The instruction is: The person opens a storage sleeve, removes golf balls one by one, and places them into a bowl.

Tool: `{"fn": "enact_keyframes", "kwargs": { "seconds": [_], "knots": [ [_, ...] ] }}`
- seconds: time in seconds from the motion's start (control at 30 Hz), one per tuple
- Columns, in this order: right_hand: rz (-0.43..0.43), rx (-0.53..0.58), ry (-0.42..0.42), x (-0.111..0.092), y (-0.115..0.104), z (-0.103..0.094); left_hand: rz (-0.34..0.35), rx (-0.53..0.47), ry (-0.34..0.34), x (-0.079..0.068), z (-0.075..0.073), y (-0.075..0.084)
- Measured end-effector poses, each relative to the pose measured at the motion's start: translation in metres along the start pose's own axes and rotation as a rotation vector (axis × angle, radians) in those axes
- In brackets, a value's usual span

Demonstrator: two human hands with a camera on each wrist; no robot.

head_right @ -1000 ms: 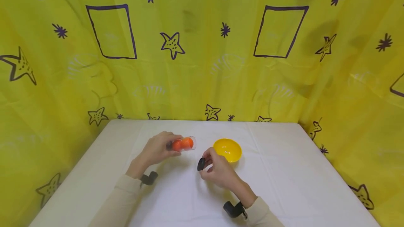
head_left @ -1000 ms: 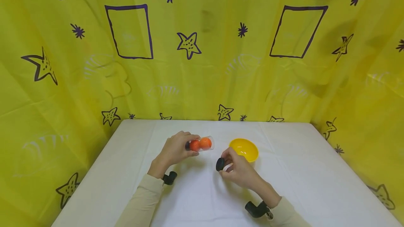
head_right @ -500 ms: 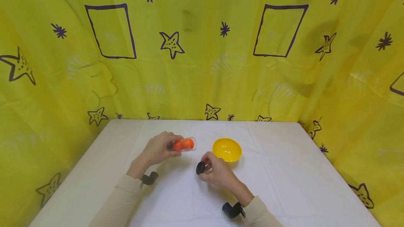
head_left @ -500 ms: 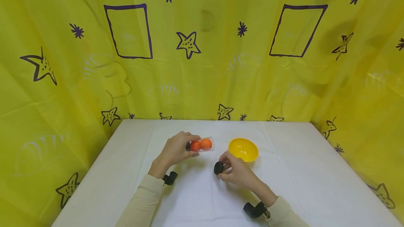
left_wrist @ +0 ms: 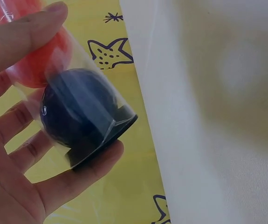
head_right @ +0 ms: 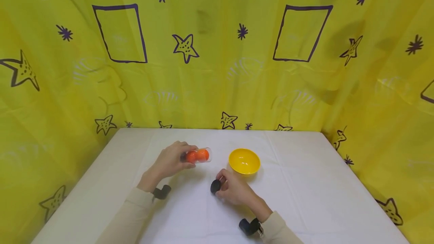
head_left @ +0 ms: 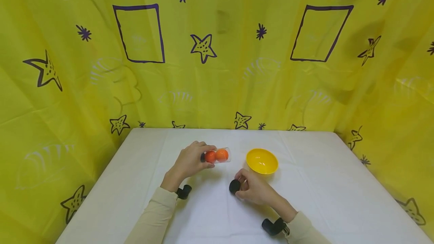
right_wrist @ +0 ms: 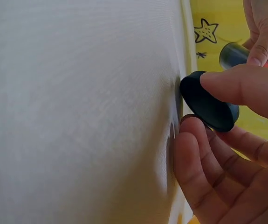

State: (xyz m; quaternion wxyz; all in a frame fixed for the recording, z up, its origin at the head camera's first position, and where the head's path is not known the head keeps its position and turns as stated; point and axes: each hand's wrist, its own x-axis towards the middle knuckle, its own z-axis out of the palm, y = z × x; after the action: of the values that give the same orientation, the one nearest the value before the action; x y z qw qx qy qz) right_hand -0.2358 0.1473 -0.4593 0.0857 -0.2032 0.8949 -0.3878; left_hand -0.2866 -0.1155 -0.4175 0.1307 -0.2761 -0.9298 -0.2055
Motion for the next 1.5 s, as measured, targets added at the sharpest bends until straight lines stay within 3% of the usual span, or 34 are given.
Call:
{"fn": "enact_keyframes", "kwargs": {
  "seconds": [0.4, 0.57, 0.7, 1.07, 1.3, 1.5],
  "knots": [
    [-0.029, -0.076, -0.025, -0.001, 0.004, 0.0, -0.005, -0.037, 0.047, 0.0, 0.006, 0.001],
    [-0.007, -0.041, -0.03, -0.004, -0.001, -0.007, 0.001, -0.064, 0.059, 0.0, 0.009, 0.002],
    [-0.007, -0.001, 0.003, -0.004, -0.005, -0.014, 0.017, -0.065, 0.07, 0.001, 0.01, 0.005],
    [-0.024, 0.108, 0.191, 0.002, -0.005, -0.022, 0.085, -0.055, 0.103, 0.002, 0.012, 0.013],
    [-0.033, 0.193, 0.214, 0.002, -0.005, -0.026, 0.109, -0.048, 0.12, 0.003, 0.012, 0.019],
    [-0.05, 0.19, 0.206, 0.001, -0.002, -0.03, 0.122, -0.022, 0.112, 0.004, 0.012, 0.023]
  ]
}}
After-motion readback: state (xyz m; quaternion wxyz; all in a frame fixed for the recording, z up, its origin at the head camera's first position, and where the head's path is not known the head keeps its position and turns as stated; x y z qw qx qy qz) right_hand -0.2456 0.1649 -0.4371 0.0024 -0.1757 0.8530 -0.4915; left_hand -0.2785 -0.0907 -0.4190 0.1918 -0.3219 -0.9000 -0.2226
